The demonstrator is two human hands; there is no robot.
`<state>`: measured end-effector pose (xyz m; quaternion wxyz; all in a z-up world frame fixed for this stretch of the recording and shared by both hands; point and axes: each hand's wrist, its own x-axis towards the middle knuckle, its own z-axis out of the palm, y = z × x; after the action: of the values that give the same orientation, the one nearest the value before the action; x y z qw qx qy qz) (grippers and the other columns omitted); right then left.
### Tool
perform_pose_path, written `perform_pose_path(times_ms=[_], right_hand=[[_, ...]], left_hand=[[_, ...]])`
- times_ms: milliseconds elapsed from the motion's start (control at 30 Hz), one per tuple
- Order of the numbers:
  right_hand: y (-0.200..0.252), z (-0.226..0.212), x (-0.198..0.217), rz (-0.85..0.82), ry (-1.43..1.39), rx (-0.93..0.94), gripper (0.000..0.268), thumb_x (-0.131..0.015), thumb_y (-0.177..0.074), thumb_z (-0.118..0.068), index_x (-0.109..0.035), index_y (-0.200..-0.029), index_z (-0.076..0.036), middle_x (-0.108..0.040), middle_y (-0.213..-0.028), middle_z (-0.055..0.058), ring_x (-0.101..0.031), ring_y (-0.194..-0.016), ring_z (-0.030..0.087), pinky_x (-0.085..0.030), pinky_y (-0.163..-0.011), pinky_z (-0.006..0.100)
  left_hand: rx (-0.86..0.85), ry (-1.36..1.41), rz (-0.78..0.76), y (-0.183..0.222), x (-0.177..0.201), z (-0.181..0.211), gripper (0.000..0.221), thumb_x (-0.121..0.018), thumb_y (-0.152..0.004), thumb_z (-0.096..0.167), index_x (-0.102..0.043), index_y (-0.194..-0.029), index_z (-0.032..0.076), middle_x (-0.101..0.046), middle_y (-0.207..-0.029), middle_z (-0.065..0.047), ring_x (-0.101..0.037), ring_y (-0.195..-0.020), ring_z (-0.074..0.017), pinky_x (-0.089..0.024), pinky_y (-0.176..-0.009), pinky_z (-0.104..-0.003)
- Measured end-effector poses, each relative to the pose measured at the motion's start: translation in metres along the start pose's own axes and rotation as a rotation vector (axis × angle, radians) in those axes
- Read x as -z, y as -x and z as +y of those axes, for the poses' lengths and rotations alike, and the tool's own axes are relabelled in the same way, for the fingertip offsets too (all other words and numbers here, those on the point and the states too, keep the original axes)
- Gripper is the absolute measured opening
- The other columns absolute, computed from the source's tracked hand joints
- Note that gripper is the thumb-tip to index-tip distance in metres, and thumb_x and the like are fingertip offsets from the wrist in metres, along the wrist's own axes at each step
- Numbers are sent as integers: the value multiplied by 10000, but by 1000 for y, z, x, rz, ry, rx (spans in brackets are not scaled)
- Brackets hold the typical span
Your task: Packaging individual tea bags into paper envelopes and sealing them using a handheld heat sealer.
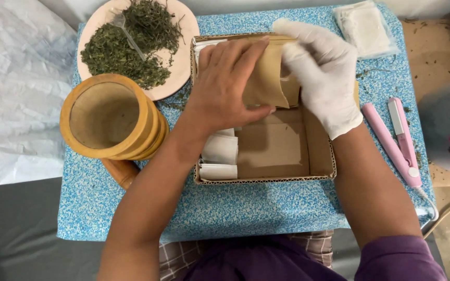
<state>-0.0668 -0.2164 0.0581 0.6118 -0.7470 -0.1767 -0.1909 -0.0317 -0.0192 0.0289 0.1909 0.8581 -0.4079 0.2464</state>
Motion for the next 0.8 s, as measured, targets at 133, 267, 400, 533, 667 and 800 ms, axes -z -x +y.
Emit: perform_pose_path(times_ms=[133,267,400,533,667,800], right_hand=[[-5,6,1,70,-66,38,217,-510,-1122,-36,-604,-1315,0,-645,-854,146,-594,-785,160,-529,-814,256],[-14,28,6,-139,672,146,129,-660,-909,-137,-691,-1033,-154,-651,-909,68,-603,-824,246,-483,-760,363],[-20,52,-5,-566,1465,245,104,-659,-764,-340,-629,-768,-241,-635,-811,-11,-654,-754,307,-454,-705,415],[-28,70,-11,-645,1532,172,184,-620,-810,-383,-604,-946,-260,-652,-882,-27,-637,-857,272,-440,-782,398],[-29,83,-15,-685,1510,236,202,-640,-741,-437,-584,-883,-305,-644,-844,-53,-631,-838,256,-423,-776,402],[-34,86,-20,-746,1531,241,60,-539,-840,-374,-546,-845,-315,-619,-821,-60,-596,-820,253,-393,-767,389]], left_hand=[[96,85,67,6,-6,-6,1032,-693,-827,772,-313,-1535,125,-433,-1327,-114,-487,-1264,-288,-407,-1078,-531],[114,322,282,10,-5,-7,1085,-838,-845,628,-210,-1609,181,-430,-1338,-126,-495,-1288,-274,-418,-1193,-420],[85,384,266,11,-4,-8,1098,-837,-902,585,-125,-1644,201,-415,-1382,-104,-482,-1311,-250,-437,-1192,-398],[44,391,226,6,-4,-9,1082,-785,-908,642,-134,-1632,170,-433,-1345,-97,-479,-1252,-251,-440,-1113,-398],[-9,386,185,7,-3,-4,1046,-757,-903,668,-204,-1599,116,-438,-1337,-118,-482,-1249,-262,-471,-1103,-414],[19,417,173,3,2,-2,1023,-805,-847,613,-300,-1542,58,-451,-1328,-137,-499,-1256,-282,-461,-1111,-435]])
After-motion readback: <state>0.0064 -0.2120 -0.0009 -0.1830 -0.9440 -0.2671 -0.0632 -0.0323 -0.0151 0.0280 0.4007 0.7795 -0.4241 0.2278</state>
